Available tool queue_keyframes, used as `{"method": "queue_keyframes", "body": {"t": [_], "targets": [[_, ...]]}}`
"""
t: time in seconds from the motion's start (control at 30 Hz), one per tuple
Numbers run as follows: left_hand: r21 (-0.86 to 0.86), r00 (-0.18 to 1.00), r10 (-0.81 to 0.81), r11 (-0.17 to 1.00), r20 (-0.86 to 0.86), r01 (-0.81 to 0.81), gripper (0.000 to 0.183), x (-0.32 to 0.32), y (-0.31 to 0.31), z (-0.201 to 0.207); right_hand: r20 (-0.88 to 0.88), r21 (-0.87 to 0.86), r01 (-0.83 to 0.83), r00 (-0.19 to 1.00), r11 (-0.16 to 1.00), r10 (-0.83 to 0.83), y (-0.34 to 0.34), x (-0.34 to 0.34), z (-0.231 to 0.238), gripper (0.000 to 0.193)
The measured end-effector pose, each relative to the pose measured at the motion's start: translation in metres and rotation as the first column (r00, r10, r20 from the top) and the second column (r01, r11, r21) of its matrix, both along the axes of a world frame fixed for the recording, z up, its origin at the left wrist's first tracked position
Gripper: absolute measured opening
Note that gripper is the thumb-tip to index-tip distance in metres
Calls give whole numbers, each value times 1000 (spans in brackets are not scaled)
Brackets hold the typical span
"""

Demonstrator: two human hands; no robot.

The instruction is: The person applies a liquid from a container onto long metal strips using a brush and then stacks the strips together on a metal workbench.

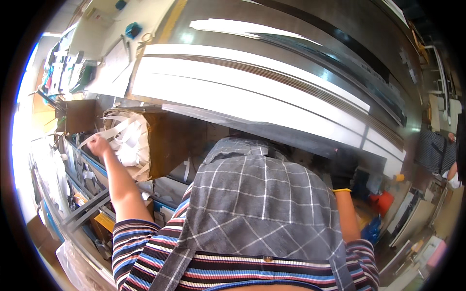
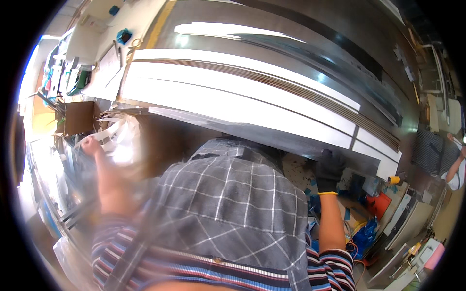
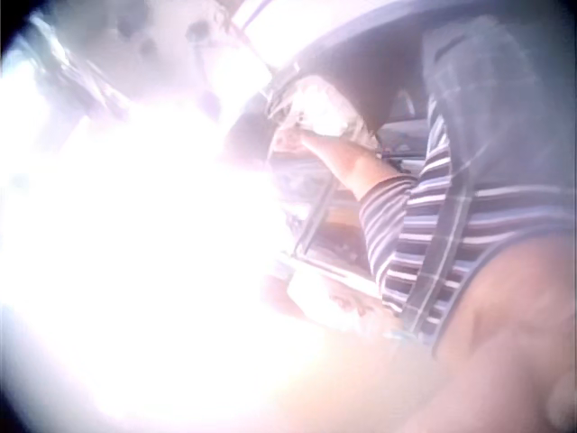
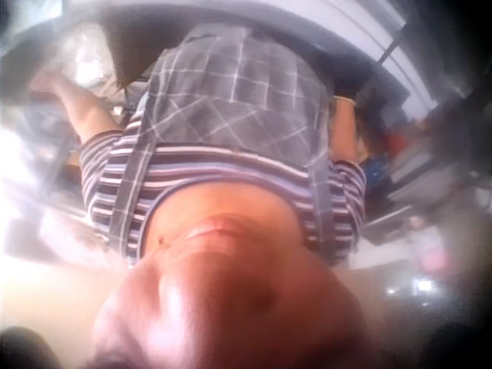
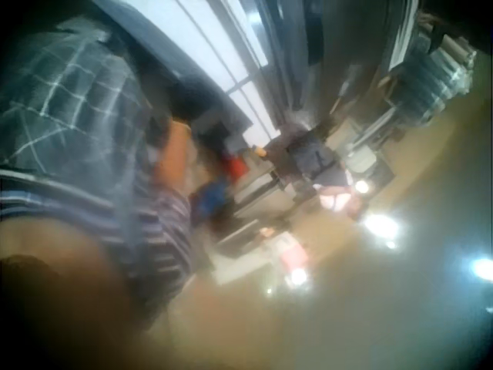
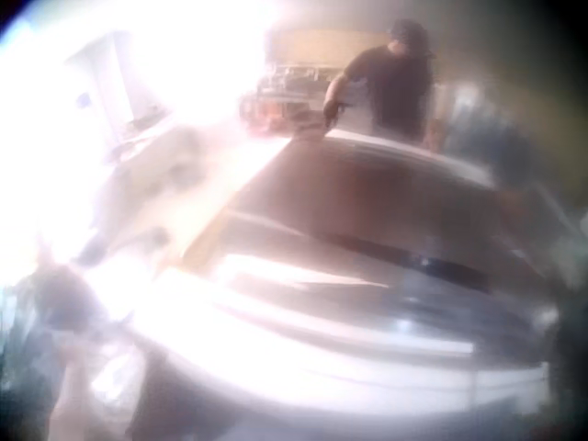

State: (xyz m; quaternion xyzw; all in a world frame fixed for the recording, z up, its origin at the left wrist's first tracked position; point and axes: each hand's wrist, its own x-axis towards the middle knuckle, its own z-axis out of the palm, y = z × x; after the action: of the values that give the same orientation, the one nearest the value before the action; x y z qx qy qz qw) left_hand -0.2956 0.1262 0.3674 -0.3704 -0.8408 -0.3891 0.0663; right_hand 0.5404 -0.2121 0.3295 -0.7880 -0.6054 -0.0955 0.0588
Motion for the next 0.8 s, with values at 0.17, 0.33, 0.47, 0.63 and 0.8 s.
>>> {"method": "queue_keyframes", "body": {"t": [0.17, 0.33, 0.47, 0.63, 0.8], "targets": [[-263, 906, 2, 957, -423, -124, 67, -25, -14, 7, 89, -84, -81, 992, 993, 89, 22, -22, 34, 2], [-424, 789, -78, 809, 609, 408, 37, 13, -46, -94, -76, -34, -227, 972, 973, 224, 67, -42, 76, 5], [44, -29, -33, 737, 999, 675, 39, 250, -67, -41, -157, -21, -267, 953, 963, 261, 82, -53, 114, 9], [579, -760, -295, 805, 580, 129, 70, 334, -28, -39, -208, -95, -282, 943, 955, 258, 75, -17, 115, 14], [811, -849, -488, 570, 203, -134, 88, 341, 27, -67, -300, -134, -267, 929, 954, 217, 76, 23, 73, 21]]}}
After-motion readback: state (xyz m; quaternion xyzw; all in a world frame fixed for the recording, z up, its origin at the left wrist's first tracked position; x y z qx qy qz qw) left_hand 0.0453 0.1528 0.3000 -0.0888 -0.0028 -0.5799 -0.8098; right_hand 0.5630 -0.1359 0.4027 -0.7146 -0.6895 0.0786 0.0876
